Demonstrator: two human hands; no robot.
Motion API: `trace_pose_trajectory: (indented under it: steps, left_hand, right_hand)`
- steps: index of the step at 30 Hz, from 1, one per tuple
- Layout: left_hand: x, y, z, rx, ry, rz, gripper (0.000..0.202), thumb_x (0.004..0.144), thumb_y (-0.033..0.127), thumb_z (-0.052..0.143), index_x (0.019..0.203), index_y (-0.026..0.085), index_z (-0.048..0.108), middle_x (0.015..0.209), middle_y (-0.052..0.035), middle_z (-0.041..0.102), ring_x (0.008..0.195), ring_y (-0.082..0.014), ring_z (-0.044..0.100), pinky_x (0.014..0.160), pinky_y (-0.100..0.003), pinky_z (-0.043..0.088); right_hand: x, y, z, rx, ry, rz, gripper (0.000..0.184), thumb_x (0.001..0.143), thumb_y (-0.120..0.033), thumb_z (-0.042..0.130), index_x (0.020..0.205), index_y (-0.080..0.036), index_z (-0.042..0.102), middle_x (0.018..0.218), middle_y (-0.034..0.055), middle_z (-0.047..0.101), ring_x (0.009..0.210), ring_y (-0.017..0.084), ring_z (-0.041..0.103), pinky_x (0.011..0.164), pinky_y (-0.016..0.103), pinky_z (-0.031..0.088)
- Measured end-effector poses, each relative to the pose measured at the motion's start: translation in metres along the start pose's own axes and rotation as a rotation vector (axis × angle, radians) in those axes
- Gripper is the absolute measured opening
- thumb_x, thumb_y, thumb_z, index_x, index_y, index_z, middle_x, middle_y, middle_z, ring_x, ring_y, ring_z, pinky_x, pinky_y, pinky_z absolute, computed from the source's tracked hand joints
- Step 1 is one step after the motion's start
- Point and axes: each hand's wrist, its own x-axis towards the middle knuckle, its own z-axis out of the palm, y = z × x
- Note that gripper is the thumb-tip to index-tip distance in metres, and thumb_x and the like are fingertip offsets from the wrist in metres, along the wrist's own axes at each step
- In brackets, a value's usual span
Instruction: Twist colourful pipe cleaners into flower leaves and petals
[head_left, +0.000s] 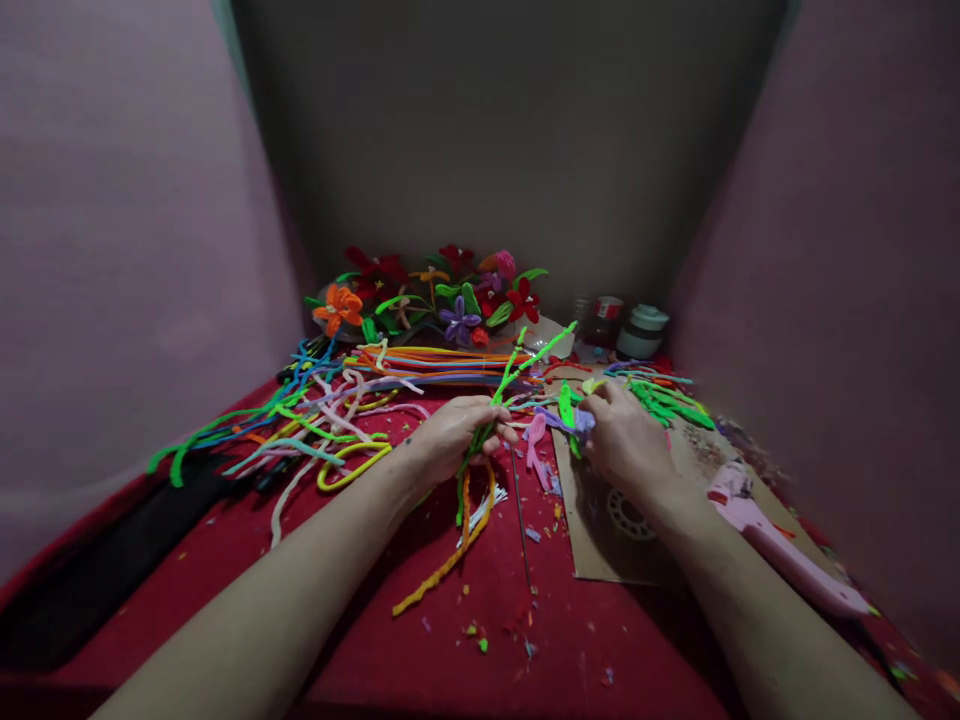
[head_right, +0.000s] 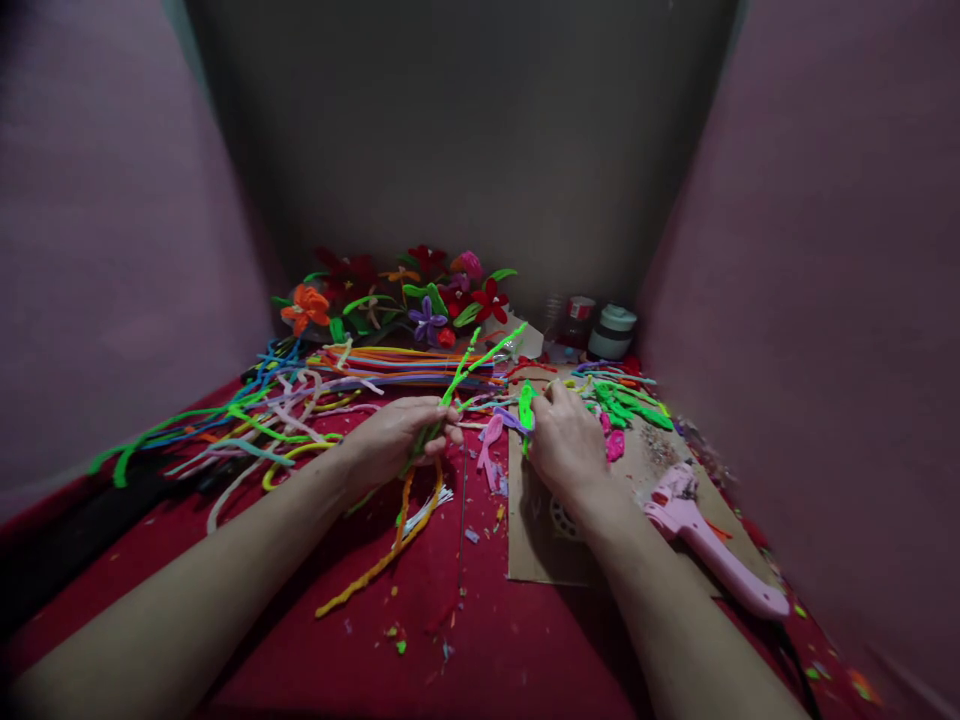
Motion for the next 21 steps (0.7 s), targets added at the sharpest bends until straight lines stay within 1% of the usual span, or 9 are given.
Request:
trace_pose_trajectory:
  steps: [1, 2, 3, 6, 9, 12, 15, 18, 21]
  left_hand:
    - [-0.001, 0.001, 0.001, 0.002, -0.01, 0.004, 0.014, 0.075, 0.022, 0.052, 0.082, 0.011, 0.057, 0.072, -0.0058, 0.062, 0.042, -0.0034, 0.04, 0.039, -0.015, 0.026]
    - [-0.002, 0.001, 0.003, 0.002, -0.024, 0.005, 0.015, 0.075, 0.023, 0.053, 0.081, 0.011, 0.058, 0.071, -0.0052, 0.062, 0.043, -0.003, 0.04, 0.04, -0.015, 0.027]
    - [-0.004, 0.002, 0.004, -0.001, -0.043, 0.002, 0.016, 0.075, 0.025, 0.054, 0.08, 0.011, 0.059, 0.07, -0.0045, 0.062, 0.042, -0.0027, 0.04, 0.04, -0.015, 0.028]
    - [-0.009, 0.004, 0.009, -0.006, -0.127, -0.036, 0.017, 0.075, 0.026, 0.056, 0.076, 0.01, 0.061, 0.059, -0.0021, 0.059, 0.041, -0.0034, 0.041, 0.039, -0.015, 0.027]
    - [-0.012, 0.003, 0.013, 0.023, -0.229, -0.059, 0.02, 0.077, 0.027, 0.054, 0.072, 0.009, 0.062, 0.052, -0.003, 0.058, 0.039, -0.0052, 0.044, 0.036, -0.016, 0.027]
    - [-0.011, 0.002, 0.013, 0.029, -0.286, -0.07, 0.025, 0.078, 0.03, 0.054, 0.074, 0.007, 0.062, 0.061, -0.0089, 0.063, 0.046, -0.0107, 0.055, 0.04, -0.019, 0.038]
    - [-0.008, 0.002, 0.009, -0.002, -0.218, -0.094, 0.024, 0.075, 0.03, 0.058, 0.075, 0.007, 0.062, 0.068, -0.0106, 0.064, 0.057, -0.016, 0.061, 0.049, -0.025, 0.046]
    - [-0.006, 0.005, 0.003, -0.043, -0.101, -0.046, 0.02, 0.071, 0.027, 0.063, 0.073, 0.007, 0.064, 0.069, -0.0079, 0.063, 0.06, -0.0124, 0.058, 0.055, -0.023, 0.046]
    - [-0.005, 0.008, -0.002, -0.044, -0.049, 0.007, 0.02, 0.069, 0.026, 0.066, 0.076, 0.007, 0.067, 0.068, -0.005, 0.061, 0.058, -0.0084, 0.053, 0.055, -0.019, 0.042]
  right_hand:
    - [-0.001, -0.007, -0.002, 0.139, 0.077, 0.036, 0.03, 0.07, -0.005, 0.043, 0.089, -0.013, 0.064, 0.101, 0.0142, 0.058, 0.091, 0.024, 0.053, 0.07, 0.031, 0.039]
    - [-0.002, -0.014, -0.003, 0.328, 0.102, 0.057, 0.028, 0.07, -0.005, 0.043, 0.085, -0.014, 0.065, 0.095, 0.0116, 0.06, 0.086, 0.021, 0.054, 0.072, 0.031, 0.04]
    - [-0.003, -0.022, -0.003, 0.554, 0.062, 0.07, 0.025, 0.071, -0.007, 0.044, 0.083, -0.015, 0.064, 0.089, 0.0089, 0.061, 0.082, 0.019, 0.056, 0.072, 0.03, 0.041]
    - [-0.006, -0.043, 0.003, 1.225, -0.198, 0.201, 0.015, 0.073, -0.025, 0.054, 0.082, -0.016, 0.062, 0.071, 0.0017, 0.061, 0.064, 0.014, 0.056, 0.061, 0.026, 0.042]
    - [-0.008, -0.05, 0.011, 1.58, -0.287, 0.308, 0.02, 0.067, -0.034, 0.065, 0.069, -0.015, 0.058, 0.054, -0.0036, 0.053, 0.046, 0.008, 0.046, 0.048, 0.022, 0.037]
    - [-0.006, -0.045, 0.016, 1.763, -0.291, 0.378, 0.023, 0.063, -0.032, 0.07, 0.065, -0.014, 0.057, 0.053, -0.0036, 0.053, 0.043, 0.006, 0.045, 0.043, 0.02, 0.035]
    - [-0.002, -0.035, 0.015, 1.832, -0.217, 0.495, 0.025, 0.058, -0.027, 0.075, 0.068, -0.013, 0.057, 0.056, -0.0043, 0.054, 0.044, 0.005, 0.047, 0.042, 0.017, 0.036]
    - [0.0, -0.031, 0.011, 1.851, -0.204, 0.602, 0.026, 0.056, -0.024, 0.077, 0.069, -0.014, 0.056, 0.054, -0.0054, 0.053, 0.043, 0.005, 0.049, 0.04, 0.016, 0.036]
    - [-0.002, -0.03, 0.007, 1.89, -0.256, 0.623, 0.025, 0.057, -0.022, 0.077, 0.07, -0.013, 0.056, 0.052, -0.0048, 0.053, 0.042, 0.005, 0.05, 0.037, 0.015, 0.035]
